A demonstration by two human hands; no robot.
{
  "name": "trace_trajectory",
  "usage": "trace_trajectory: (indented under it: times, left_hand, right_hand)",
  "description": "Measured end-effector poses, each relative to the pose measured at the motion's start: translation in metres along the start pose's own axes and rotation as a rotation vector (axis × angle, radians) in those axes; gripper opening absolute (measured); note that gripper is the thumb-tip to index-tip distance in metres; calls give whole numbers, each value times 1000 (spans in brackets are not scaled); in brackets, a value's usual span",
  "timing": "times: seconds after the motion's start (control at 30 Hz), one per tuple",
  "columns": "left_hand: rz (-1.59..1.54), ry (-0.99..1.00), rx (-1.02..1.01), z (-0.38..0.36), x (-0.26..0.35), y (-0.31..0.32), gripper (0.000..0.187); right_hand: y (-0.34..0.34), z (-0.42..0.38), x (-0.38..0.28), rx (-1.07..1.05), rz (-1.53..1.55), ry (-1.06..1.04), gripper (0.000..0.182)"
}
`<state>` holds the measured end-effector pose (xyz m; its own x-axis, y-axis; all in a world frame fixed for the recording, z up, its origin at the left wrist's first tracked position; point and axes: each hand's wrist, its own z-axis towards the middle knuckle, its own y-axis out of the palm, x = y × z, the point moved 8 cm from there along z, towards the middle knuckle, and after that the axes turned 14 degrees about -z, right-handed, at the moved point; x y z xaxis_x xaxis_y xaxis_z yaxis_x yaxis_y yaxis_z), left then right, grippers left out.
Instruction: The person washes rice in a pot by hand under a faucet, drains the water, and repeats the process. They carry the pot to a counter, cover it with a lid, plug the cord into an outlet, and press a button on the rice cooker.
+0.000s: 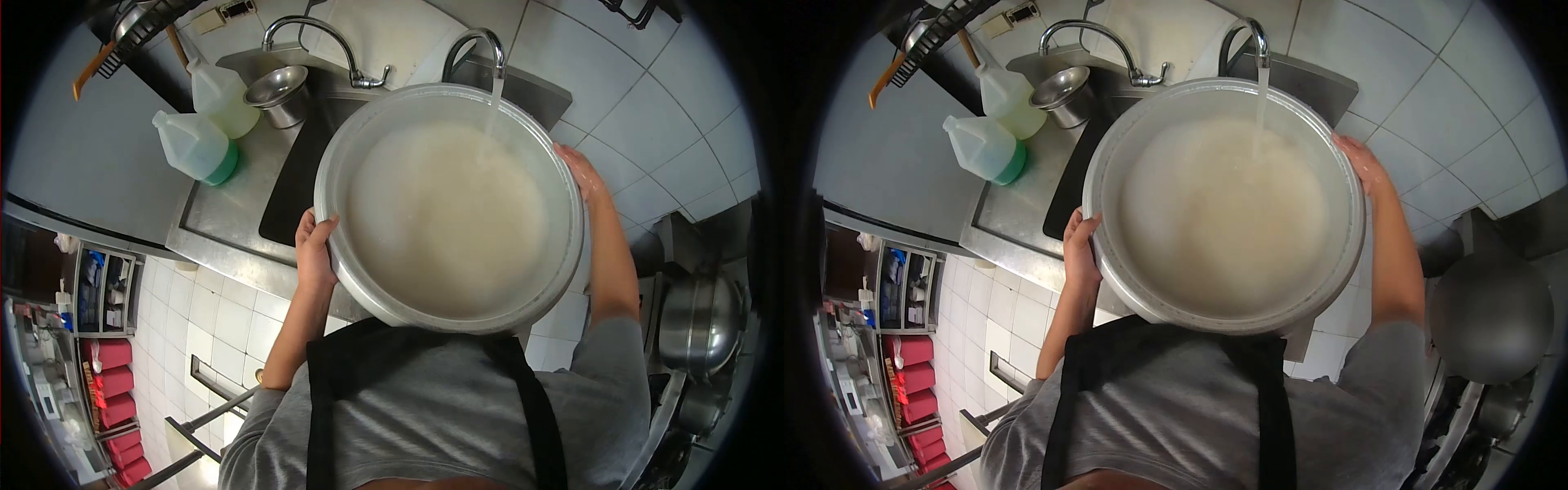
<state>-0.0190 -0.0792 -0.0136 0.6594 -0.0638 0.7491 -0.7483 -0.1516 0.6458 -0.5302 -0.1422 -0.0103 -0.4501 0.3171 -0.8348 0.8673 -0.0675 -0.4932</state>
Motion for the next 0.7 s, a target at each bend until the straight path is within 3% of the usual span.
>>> trace_trajectory:
  times: [0.03,0.13,0.2,0.23,0.3,0.37,0.47,0.6,0.7]
  left_hand:
    - [-6,-6,10,2,1,0,20]
    - [-31,-28,31,3,7,1,21]
    - [-51,-22,1,8,23,3,24]
    - [30,-19,28,9,35,-2,41]
    - [66,-6,159,4,64,-10,49]
    - [121,41,147,-2,97,-15,35]
    - [143,95,111,-9,142,-31,41]
    - [361,174,201,-19,209,-54,43]
    - [464,165,138,-23,250,-77,44]
  right_hand:
    - [10,-12,1,-30,249,42,43]
    - [13,-3,12,-89,252,35,46]
    - [17,-10,10,4,259,53,47]
    - [25,-14,4,47,265,65,47]
    - [49,-20,-1,23,340,77,48]
    - [76,-25,-8,-1,398,109,49]
    - [123,-13,4,84,378,126,47]
    - [205,-14,-18,-90,398,68,45]
    - [257,-8,-32,-145,380,28,43]
